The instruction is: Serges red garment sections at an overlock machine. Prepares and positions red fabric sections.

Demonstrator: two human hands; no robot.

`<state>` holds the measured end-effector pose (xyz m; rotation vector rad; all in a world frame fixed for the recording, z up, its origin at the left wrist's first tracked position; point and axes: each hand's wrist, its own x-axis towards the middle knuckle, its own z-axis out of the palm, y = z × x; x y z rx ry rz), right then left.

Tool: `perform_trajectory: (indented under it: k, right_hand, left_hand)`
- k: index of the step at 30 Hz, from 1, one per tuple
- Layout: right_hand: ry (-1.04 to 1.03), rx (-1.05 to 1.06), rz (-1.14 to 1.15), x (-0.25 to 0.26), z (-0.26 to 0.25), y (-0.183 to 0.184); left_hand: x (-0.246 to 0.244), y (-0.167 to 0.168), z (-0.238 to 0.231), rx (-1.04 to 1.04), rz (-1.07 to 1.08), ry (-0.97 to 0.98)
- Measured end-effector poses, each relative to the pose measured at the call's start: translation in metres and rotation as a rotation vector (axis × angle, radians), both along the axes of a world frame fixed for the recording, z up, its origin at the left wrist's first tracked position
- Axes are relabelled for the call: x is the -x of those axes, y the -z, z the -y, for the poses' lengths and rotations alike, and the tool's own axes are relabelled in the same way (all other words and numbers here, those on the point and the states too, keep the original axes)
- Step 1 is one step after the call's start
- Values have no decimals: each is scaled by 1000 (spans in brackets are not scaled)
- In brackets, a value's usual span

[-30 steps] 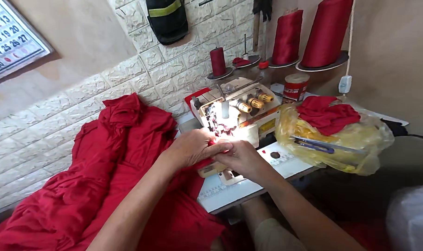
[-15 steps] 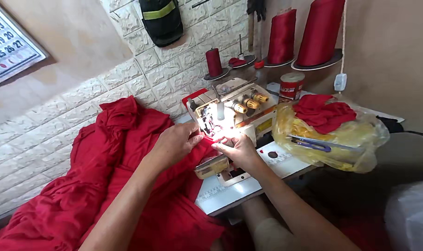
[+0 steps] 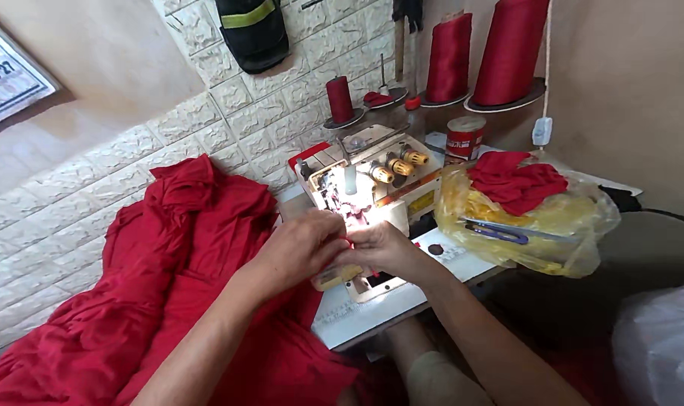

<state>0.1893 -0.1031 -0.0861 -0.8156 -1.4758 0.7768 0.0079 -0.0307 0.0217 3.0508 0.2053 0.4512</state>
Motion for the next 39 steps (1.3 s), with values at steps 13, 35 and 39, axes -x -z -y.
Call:
perform_trajectory:
  k: [13, 35, 39]
  right_hand:
    - [-41, 80, -146, 1, 13, 29]
    - [779, -438, 432, 17, -16, 27]
    - [536, -144, 356, 17, -6, 10]
  left_hand:
    - [-1, 19, -26, 105, -105, -22]
    - [12, -12, -20, 205, -190, -265]
    - [11, -16, -17, 238, -189, -304]
